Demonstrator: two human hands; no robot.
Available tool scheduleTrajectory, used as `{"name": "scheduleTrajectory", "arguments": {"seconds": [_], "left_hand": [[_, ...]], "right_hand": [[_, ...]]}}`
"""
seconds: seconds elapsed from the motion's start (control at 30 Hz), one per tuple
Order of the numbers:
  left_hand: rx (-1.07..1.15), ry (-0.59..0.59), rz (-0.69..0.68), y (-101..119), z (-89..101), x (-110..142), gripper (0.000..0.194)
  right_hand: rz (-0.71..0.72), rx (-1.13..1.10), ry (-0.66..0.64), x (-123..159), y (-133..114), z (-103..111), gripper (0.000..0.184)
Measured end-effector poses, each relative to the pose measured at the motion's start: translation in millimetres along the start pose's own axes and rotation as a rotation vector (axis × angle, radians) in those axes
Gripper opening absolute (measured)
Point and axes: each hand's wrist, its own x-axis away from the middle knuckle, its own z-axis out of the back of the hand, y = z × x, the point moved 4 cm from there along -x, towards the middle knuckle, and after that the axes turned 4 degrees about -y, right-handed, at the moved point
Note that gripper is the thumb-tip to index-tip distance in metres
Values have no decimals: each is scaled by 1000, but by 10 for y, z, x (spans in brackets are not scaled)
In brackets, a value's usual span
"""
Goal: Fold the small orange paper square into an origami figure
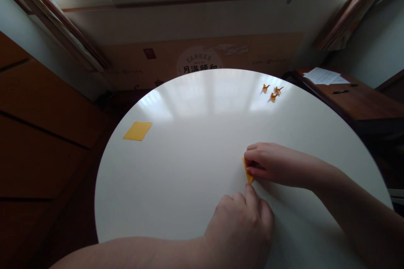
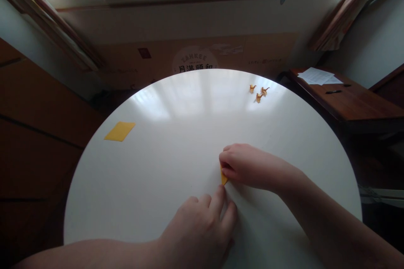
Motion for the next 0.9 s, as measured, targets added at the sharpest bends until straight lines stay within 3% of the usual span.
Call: {"name": "scheduleTrajectory", "arguments": {"seconds": [0.33, 0.5, 0.6, 0.77, 0.9], "left_hand": [[-53, 23, 54, -74, 22, 44, 46], [-27, -75, -19, -180, 70, 43, 47], [-21, -75, -54, -236, 128, 55, 47], [77, -125, 5, -328, 219, 70, 66], [108, -134, -5, -337, 251, 66, 64]], "right_hand": [[16, 23, 17, -2, -1, 1, 19], [15, 34, 18, -1, 13, -18, 20], [14, 28, 21, -4, 21, -19, 19], [19, 16, 25, 2, 6, -5, 20], [-4, 44, 45, 20, -36, 1, 17]]}}
